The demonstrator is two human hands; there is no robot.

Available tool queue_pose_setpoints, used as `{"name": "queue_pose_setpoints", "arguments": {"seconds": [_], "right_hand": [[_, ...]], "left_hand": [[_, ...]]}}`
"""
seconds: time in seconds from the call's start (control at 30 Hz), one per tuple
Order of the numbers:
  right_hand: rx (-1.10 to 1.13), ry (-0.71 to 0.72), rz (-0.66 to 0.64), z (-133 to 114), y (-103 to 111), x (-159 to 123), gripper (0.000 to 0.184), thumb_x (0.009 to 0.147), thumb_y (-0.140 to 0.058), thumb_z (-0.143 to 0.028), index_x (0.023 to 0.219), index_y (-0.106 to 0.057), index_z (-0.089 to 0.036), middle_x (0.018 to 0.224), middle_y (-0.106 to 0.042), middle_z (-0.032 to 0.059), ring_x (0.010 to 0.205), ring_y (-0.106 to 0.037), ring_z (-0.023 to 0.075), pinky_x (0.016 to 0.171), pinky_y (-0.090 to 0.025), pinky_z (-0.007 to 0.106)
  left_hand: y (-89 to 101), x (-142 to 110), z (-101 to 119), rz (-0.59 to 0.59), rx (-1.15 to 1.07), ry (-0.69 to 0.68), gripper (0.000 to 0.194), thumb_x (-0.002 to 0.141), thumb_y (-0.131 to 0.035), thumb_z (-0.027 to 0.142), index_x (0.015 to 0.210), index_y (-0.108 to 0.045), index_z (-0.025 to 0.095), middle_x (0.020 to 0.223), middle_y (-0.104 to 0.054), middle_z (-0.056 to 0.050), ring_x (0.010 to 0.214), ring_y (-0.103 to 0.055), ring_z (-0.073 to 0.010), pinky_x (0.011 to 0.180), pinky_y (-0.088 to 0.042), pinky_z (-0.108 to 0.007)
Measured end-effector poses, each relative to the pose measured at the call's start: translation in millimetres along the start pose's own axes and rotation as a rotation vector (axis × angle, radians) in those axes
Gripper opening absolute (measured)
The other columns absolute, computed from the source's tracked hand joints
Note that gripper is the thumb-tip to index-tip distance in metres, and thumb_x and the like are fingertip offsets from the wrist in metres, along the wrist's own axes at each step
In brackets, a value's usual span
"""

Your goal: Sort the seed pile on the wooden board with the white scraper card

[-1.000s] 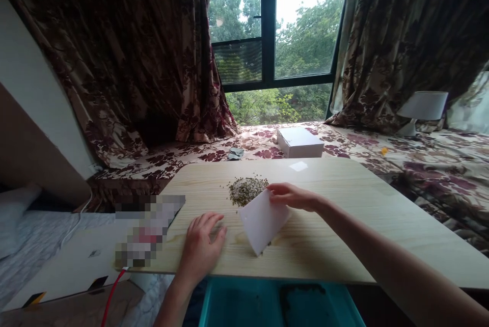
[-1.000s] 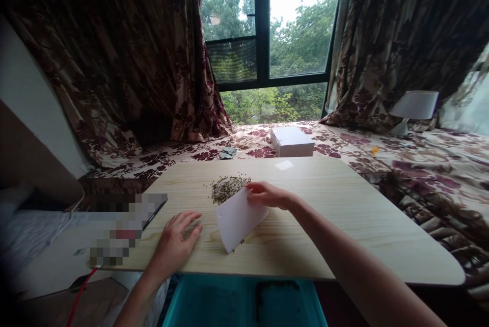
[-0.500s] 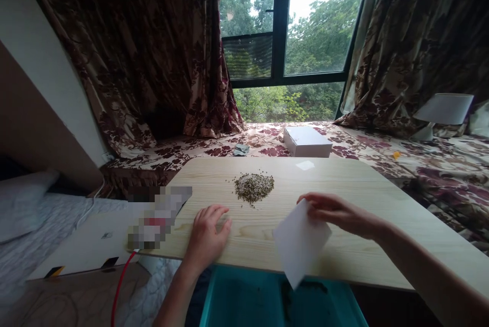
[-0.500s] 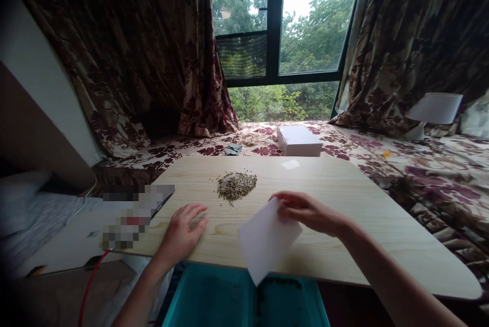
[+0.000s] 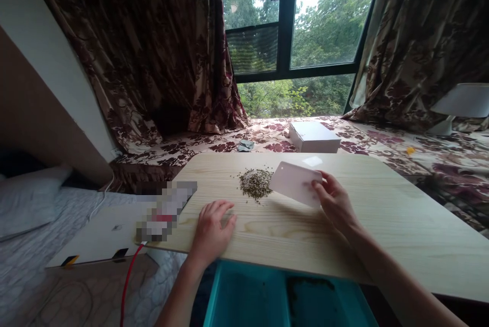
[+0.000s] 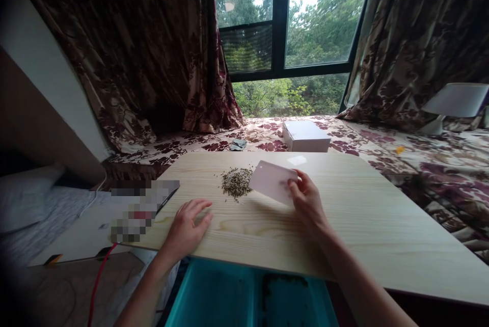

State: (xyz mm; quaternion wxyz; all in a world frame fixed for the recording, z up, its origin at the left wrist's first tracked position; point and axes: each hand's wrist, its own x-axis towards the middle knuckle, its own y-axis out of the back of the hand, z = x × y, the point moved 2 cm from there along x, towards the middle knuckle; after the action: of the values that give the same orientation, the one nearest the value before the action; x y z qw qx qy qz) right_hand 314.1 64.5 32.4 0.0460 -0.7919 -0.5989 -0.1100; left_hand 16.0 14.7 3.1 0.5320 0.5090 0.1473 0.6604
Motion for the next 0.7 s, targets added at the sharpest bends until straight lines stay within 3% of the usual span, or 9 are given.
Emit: {"name": "queue_pose_setpoints", "arguments": {"seconds": [0.37,0.7], "right_hand": [[-0.116,0.080,-0.024,-0.4,-4.4,-0.9,0.050,0.075,-0.057,-0.047,0.114,-0.053,-0.016,0.092,-0.071,0.0115,0.078,-0.067,0.0220,0.064,-0.051,0.031],[-0.113,0.051,-0.074,-2.2,-5.9,-4.3,0.046,0.075,-0.055,-0.040,0.114,-0.053,-0.015,0.086,-0.072,0.0096,0.072,-0.065,0.0199,0.063,-0.050,0.030]], "left_hand": [[0.4,0.3,1.0,-0.012,-0.016,0.003,0.024,0.081,-0.053,0.028,0.102,-0.064,0.021,0.105,-0.065,-0.006,0.102,-0.057,-0.0230,0.094,-0.044,-0.044],[0.7,0.4,1.8,-0.011,-0.015,0.013,0.023,0.081,-0.053,0.027,0.100,-0.064,0.022,0.105,-0.065,-0.006,0.102,-0.057,-0.0230,0.094,-0.044,-0.044]]}}
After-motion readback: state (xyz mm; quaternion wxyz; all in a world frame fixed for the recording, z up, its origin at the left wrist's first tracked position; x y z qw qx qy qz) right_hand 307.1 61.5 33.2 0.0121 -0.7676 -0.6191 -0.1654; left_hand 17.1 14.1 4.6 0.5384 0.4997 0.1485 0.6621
